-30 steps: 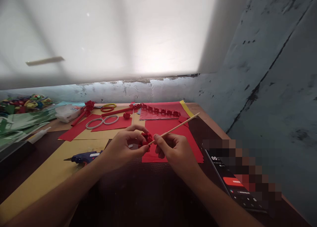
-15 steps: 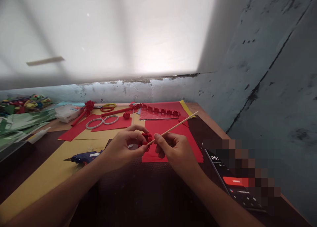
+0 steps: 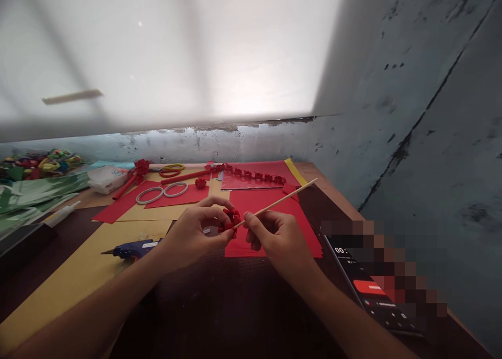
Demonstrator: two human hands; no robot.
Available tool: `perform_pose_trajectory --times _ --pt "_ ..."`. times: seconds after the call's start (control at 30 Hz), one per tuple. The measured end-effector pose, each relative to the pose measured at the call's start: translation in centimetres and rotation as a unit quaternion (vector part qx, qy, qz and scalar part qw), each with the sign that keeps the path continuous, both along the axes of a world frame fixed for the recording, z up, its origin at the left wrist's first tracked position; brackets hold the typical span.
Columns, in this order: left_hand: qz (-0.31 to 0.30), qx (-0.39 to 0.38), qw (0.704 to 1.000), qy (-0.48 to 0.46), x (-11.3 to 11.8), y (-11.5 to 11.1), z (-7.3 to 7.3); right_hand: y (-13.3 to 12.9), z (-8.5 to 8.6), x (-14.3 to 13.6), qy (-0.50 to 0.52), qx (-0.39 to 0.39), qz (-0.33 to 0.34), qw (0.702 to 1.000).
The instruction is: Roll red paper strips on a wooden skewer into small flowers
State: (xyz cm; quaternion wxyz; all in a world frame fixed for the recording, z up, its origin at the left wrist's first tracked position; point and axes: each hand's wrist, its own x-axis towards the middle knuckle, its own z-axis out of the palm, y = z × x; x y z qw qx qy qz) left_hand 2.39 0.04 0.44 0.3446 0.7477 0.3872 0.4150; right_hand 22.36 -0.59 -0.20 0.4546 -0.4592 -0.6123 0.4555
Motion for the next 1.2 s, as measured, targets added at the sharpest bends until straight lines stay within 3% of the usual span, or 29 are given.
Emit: perform_pose_trajectory --times 0.3,0.43,1.2 --pt "-0.003 -0.032 0.999 -0.012 -0.16 -0.03 0.73 -0.22 0.36 0.08 -0.028 0.001 -0.051 0.998" --pt "-0.002 -0.034 0.999 -0.003 -0.10 -0.09 0.70 -0.03 0.31 0.22 0.013 0.017 -0.091 0.996" --pt "-0.020 -0.031 0.999 0.023 0.07 -0.16 0.57 -0.45 0.73 -0.01 -0.044 0.015 -0.017 0.999"
